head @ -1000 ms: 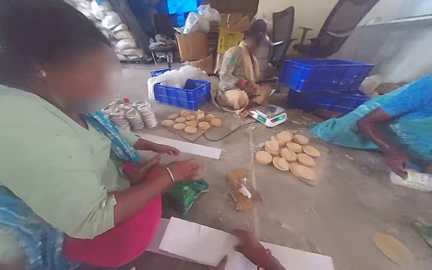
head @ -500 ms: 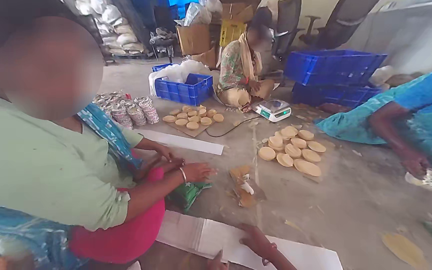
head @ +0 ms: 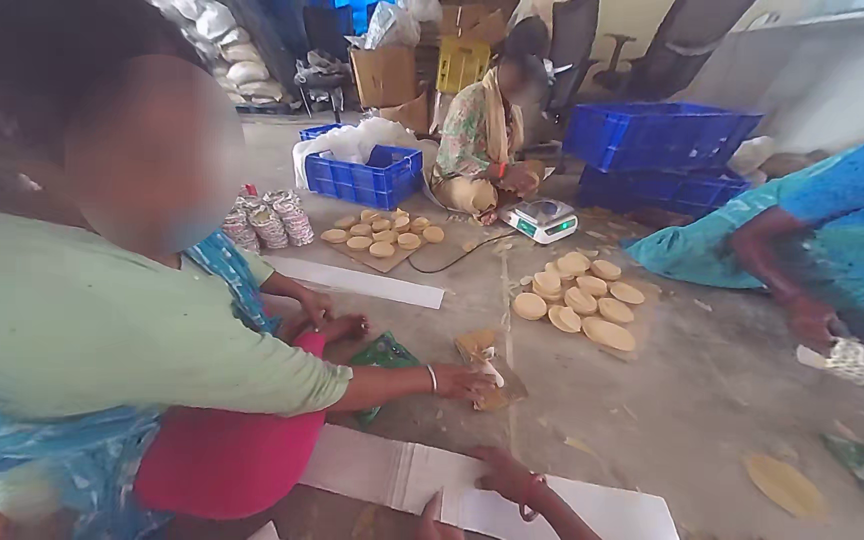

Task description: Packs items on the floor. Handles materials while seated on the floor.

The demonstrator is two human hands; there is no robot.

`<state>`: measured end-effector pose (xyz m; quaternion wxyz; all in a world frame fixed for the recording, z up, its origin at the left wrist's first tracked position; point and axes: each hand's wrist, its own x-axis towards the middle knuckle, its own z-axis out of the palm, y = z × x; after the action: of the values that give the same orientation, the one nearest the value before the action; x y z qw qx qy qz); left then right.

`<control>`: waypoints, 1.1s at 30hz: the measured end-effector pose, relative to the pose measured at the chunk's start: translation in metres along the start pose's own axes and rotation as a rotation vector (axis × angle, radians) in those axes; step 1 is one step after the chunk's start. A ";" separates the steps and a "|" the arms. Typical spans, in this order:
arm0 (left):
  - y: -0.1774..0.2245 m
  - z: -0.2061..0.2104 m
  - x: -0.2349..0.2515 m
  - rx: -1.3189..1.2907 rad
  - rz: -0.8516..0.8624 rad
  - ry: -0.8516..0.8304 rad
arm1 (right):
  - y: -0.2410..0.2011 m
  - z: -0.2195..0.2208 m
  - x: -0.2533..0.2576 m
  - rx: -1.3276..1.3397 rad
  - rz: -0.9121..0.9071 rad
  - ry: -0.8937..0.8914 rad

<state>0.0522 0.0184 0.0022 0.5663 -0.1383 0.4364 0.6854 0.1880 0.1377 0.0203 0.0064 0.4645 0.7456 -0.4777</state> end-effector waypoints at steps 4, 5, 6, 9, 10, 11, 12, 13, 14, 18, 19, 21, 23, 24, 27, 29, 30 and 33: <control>0.002 0.006 -0.014 -0.041 -0.029 -0.011 | -0.005 -0.004 -0.003 0.083 0.050 -0.049; 0.002 0.007 -0.016 -0.044 -0.019 -0.020 | -0.004 -0.004 -0.002 0.102 0.062 -0.050; 0.001 0.009 -0.016 -0.040 -0.003 -0.021 | -0.002 -0.005 -0.001 0.109 0.070 -0.050; -0.003 0.013 -0.014 -0.059 0.004 0.020 | -0.004 -0.004 -0.002 0.045 0.102 -0.035; -0.003 0.013 -0.015 -0.071 -0.009 0.030 | -0.007 -0.004 -0.003 0.008 0.126 -0.033; -0.005 0.013 -0.013 -0.074 -0.022 0.038 | -0.009 -0.004 -0.003 -0.026 0.144 -0.031; -0.004 0.012 -0.015 -0.075 -0.039 0.038 | -0.011 -0.003 -0.004 -0.055 0.151 -0.027; -0.004 0.013 -0.015 -0.069 -0.045 0.044 | -0.015 -0.003 -0.006 -0.077 0.154 -0.028; -0.003 0.014 -0.016 -0.058 -0.046 0.052 | -0.018 -0.004 -0.008 -0.098 0.158 -0.029; 0.003 0.010 -0.016 0.011 -0.084 0.040 | -0.018 0.003 -0.006 -0.191 0.159 -0.002; 0.004 0.009 -0.015 0.032 -0.097 0.031 | -0.020 0.005 -0.007 -0.217 0.178 -0.001; 0.005 0.009 -0.015 0.057 -0.095 0.029 | -0.024 0.007 -0.009 -0.245 0.217 0.003; 0.006 0.012 -0.017 0.078 -0.082 0.043 | -0.028 0.007 -0.011 -0.240 0.244 0.012; 0.008 0.013 -0.018 0.094 -0.089 0.043 | -0.029 0.007 -0.011 -0.235 0.254 0.015; 0.017 0.013 -0.025 0.197 -0.125 0.035 | -0.025 0.008 -0.008 -0.231 0.228 0.027; 0.025 0.011 -0.030 0.287 -0.119 0.001 | -0.022 0.009 -0.007 -0.227 0.205 0.046; 0.030 0.011 -0.035 0.302 -0.121 0.000 | -0.022 0.010 -0.007 -0.232 0.211 0.054; 0.032 0.003 -0.035 0.247 -0.168 -0.015 | -0.022 0.013 -0.007 -0.245 0.250 0.052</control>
<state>0.0352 -0.0017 0.0421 0.6377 -0.0986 0.5001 0.5775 0.1707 0.1216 0.0321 0.1028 0.5615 0.7348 -0.3664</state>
